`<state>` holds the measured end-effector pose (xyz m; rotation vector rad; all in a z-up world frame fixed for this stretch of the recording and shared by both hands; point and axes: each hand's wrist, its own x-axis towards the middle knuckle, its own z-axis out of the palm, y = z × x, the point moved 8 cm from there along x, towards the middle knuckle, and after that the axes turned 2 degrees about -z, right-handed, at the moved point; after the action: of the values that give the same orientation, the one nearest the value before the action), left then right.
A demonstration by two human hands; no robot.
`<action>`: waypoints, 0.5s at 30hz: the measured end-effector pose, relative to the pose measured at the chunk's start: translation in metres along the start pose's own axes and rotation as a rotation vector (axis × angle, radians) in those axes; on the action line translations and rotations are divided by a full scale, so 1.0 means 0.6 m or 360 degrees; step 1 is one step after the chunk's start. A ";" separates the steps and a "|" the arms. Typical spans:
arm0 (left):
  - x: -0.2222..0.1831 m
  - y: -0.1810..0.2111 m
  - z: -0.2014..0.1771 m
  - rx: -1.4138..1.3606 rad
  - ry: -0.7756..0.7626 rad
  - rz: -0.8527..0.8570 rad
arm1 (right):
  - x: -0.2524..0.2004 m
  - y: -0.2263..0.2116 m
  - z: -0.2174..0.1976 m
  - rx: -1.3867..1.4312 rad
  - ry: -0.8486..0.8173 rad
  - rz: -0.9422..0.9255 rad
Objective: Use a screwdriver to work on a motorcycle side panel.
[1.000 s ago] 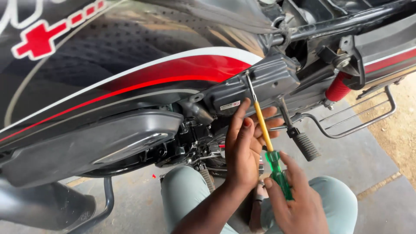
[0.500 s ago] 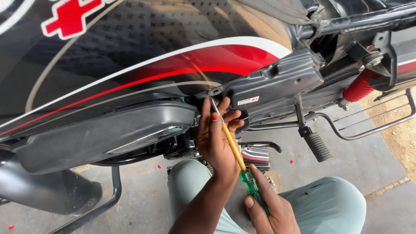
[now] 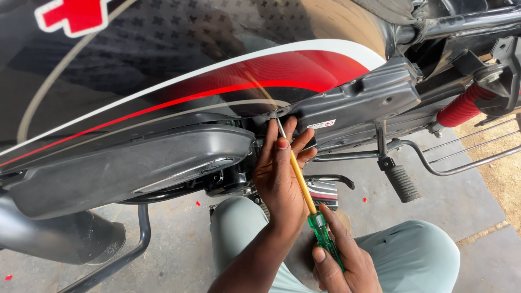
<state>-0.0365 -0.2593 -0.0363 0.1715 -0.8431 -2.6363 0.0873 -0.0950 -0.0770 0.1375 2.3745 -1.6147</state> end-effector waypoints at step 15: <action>-0.001 -0.003 -0.006 0.0022 0.0056 -0.0011 | 0.000 -0.040 -0.004 -0.0118 -0.0037 0.0023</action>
<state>-0.0359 -0.2596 -0.0404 0.2243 -0.8508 -2.6268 0.0815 -0.1019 -0.0547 0.1207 2.4062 -1.5111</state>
